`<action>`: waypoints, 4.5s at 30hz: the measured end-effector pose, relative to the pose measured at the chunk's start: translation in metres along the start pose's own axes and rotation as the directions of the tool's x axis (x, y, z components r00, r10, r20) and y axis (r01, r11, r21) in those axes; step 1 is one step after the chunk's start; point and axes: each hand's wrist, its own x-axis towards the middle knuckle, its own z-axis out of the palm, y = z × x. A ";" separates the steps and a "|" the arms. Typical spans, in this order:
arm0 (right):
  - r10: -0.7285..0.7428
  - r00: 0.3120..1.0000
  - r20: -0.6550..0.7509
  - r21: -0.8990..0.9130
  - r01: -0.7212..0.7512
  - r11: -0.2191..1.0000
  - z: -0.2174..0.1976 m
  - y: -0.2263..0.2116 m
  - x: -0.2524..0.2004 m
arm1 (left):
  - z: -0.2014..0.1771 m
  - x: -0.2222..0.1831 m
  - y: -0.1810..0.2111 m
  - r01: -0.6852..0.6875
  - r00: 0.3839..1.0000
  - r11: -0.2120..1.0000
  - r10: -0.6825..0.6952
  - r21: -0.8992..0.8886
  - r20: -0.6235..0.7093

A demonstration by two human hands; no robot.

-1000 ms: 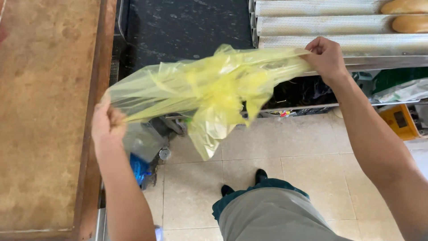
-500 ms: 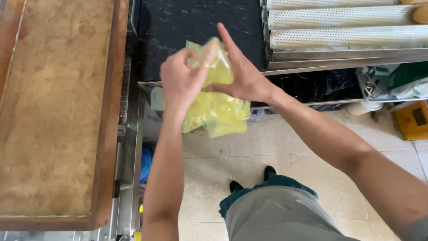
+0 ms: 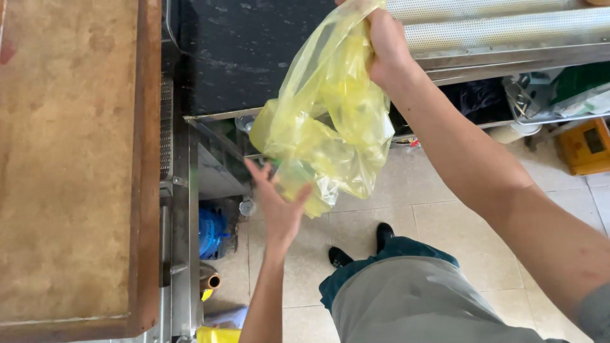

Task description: The person moves metal trays of bread rolls from a rack to a counter, places the rolls into a large yellow plastic bag by hand, and then stores the filled bag inside a freezer.

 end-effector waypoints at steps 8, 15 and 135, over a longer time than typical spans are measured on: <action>0.000 0.925 0.379 -0.329 0.135 0.935 -0.094 -0.059 -0.003 | -0.042 0.032 -0.011 0.244 0.957 0.746 -0.084 -0.619 0.276; 0.279 0.897 0.344 -0.896 0.224 0.383 -0.266 -0.156 -0.008 | 0.045 0.013 0.180 0.102 0.960 0.802 0.076 -0.589 0.270; 0.688 -0.039 0.724 -0.596 0.465 0.654 -0.349 -0.150 0.029 | 0.391 -0.146 0.361 -0.178 0.981 0.404 0.003 -0.897 -0.194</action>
